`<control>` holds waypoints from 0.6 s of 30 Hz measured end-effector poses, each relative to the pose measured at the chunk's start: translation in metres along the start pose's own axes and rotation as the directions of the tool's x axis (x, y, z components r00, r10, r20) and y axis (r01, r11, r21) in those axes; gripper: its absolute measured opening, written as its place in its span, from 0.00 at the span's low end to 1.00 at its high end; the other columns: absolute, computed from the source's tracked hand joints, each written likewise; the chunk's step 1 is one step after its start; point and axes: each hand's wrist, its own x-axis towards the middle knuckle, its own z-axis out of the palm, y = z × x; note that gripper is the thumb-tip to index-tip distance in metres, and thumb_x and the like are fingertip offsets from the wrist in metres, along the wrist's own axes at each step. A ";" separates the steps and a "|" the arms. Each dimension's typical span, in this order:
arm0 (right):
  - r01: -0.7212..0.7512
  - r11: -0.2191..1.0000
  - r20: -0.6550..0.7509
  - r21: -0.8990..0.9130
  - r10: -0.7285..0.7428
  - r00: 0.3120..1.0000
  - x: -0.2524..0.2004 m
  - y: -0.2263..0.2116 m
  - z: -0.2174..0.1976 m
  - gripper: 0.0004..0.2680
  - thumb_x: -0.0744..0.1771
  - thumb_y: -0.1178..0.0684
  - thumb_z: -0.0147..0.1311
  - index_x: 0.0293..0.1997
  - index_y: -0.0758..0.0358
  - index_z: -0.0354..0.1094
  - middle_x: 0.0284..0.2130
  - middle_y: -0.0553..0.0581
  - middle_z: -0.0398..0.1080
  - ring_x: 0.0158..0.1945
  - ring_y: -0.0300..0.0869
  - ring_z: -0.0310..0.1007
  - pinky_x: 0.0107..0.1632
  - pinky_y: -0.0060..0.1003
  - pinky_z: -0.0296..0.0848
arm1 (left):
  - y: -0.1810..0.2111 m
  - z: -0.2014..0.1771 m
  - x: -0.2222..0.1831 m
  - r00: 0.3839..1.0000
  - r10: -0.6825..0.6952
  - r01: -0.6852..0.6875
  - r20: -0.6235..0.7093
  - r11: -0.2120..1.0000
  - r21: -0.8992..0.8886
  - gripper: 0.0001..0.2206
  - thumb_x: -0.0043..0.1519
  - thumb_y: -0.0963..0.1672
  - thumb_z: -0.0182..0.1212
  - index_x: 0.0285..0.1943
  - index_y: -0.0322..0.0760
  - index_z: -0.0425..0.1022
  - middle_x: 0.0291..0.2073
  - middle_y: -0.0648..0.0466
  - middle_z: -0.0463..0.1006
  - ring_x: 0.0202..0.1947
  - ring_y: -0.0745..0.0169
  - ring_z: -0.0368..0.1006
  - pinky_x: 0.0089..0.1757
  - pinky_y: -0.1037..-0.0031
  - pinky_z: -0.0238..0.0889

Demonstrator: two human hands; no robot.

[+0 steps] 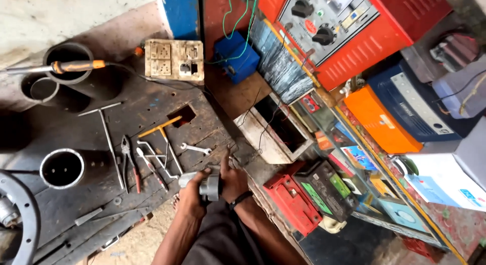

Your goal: The person cleans a starter motor housing with a cloth and a toothbrush, then inspects and wipes various internal components. They continue to brush and wipe the housing and its parts before setting them down on the workbench.

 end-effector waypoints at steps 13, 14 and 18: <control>-0.288 0.947 -0.259 0.143 0.316 0.913 0.024 0.005 -0.098 0.36 0.64 0.58 0.55 0.79 0.67 0.28 0.21 0.64 0.74 0.25 0.53 0.76 0.30 0.45 0.72 | 0.022 -0.055 -0.017 0.987 -0.089 0.139 0.137 0.897 -0.419 0.12 0.60 0.52 0.52 0.46 0.51 0.77 0.43 0.53 0.82 0.42 0.50 0.77 0.42 0.52 0.71; -0.095 0.948 -0.293 0.304 0.187 0.938 0.019 0.008 -0.097 0.35 0.67 0.55 0.54 0.80 0.67 0.28 0.25 0.63 0.75 0.28 0.50 0.77 0.35 0.42 0.73 | 0.028 -0.054 -0.025 0.988 -0.080 0.129 0.131 0.895 -0.427 0.12 0.60 0.52 0.54 0.46 0.50 0.76 0.42 0.54 0.81 0.42 0.50 0.77 0.43 0.52 0.72; 0.456 0.624 -0.463 0.634 -0.166 0.871 0.021 -0.021 -0.114 0.40 0.68 0.46 0.59 0.82 0.66 0.23 0.36 0.63 0.77 0.40 0.46 0.78 0.50 0.39 0.75 | 0.042 -0.043 -0.041 0.984 -0.037 0.101 0.173 0.920 -0.380 0.13 0.59 0.51 0.58 0.47 0.44 0.76 0.41 0.53 0.81 0.42 0.51 0.77 0.43 0.56 0.73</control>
